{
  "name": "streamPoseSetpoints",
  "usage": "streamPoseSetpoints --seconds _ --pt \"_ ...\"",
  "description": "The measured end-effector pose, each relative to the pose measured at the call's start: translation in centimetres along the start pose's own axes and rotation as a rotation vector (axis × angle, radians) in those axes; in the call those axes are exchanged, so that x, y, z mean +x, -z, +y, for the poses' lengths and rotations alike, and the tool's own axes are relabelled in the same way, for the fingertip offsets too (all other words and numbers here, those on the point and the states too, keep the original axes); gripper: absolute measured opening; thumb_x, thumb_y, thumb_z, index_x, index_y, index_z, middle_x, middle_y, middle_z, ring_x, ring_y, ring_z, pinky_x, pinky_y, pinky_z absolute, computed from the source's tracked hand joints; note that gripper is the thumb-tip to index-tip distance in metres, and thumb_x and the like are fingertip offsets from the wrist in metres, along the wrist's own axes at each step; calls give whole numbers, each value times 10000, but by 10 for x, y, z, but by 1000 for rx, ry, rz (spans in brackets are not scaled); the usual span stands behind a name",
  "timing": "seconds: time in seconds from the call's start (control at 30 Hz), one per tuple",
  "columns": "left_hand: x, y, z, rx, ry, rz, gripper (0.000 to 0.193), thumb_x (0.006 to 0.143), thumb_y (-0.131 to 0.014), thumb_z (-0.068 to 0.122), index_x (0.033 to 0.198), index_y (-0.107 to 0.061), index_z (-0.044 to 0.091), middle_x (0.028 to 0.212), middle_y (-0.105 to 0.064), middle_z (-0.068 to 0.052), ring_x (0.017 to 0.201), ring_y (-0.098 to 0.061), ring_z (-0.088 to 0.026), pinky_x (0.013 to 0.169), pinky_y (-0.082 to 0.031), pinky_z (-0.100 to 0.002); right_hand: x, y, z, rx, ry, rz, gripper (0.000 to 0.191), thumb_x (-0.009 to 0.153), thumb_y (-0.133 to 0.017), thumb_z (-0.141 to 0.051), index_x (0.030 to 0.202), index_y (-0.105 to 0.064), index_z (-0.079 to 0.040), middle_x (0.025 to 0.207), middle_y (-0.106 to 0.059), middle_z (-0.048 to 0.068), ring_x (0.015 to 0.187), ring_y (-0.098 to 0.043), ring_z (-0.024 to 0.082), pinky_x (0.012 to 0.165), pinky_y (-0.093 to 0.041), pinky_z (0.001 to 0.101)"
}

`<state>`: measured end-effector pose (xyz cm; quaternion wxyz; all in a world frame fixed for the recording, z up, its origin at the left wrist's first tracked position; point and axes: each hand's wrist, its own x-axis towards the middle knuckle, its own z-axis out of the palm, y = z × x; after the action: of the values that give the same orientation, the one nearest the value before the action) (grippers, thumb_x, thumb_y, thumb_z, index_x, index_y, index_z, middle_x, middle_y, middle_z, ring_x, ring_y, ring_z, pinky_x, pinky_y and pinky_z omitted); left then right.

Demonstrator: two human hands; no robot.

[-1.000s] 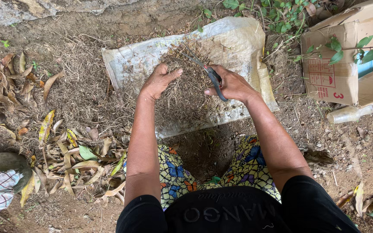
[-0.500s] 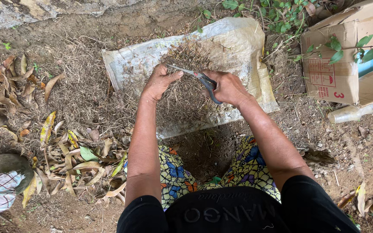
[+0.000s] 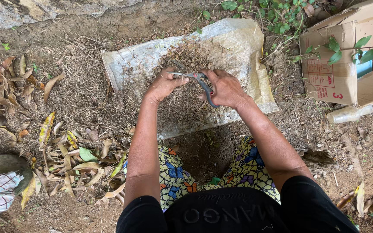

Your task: The person sits on the ground and uses scissors to cut dried plant material into smaller pieces on a white sack. The cut pieces accumulate on the sack as the person continues cutting.

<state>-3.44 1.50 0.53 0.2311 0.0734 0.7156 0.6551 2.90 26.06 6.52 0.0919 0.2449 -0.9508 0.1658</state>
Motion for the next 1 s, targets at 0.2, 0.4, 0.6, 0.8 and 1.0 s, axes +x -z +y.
streamPoseSetpoints --seconds 0.2,0.4,0.6,0.8,1.0 --pt "0 -2 -1 145 -57 -5 346 859 -830 239 1140 -695 91 959 -757 -21 887 -654 -122 820 -528 -333 -4 2 -1 198 -222 -165 574 860 -794 -330 1380 -634 -149 1016 -759 136 860 -741 281 834 -615 440" --pt "4 1 -3 223 53 59 346 895 -878 250 1081 -681 36 935 -677 -55 835 -582 -152 771 -509 -361 -2 -4 1 213 -332 -310 518 962 -706 -317 1456 -590 -212 986 -780 130 792 -769 241 839 -641 402" --pt "-5 -7 14 218 56 0 344 837 -805 294 1130 -691 155 980 -764 16 942 -683 -125 857 -546 -350 -1 -7 -2 51 -47 12 785 689 -906 -546 1290 -655 -109 1020 -728 240 909 -722 387 733 -598 538" --pt "-11 -13 29 341 26 -45 263 880 -786 314 1092 -743 166 996 -783 6 954 -695 -137 885 -535 -384 -4 -12 4 217 -209 -105 608 801 -805 -300 1364 -641 -140 996 -749 160 810 -736 301 770 -622 454" --pt "-9 -14 26 332 56 27 323 883 -794 293 1176 -713 185 1017 -745 -1 990 -661 -167 878 -525 -413 -3 -20 3 206 -232 -99 358 983 -694 -206 1336 -686 -150 863 -761 143 681 -731 247 682 -622 420"
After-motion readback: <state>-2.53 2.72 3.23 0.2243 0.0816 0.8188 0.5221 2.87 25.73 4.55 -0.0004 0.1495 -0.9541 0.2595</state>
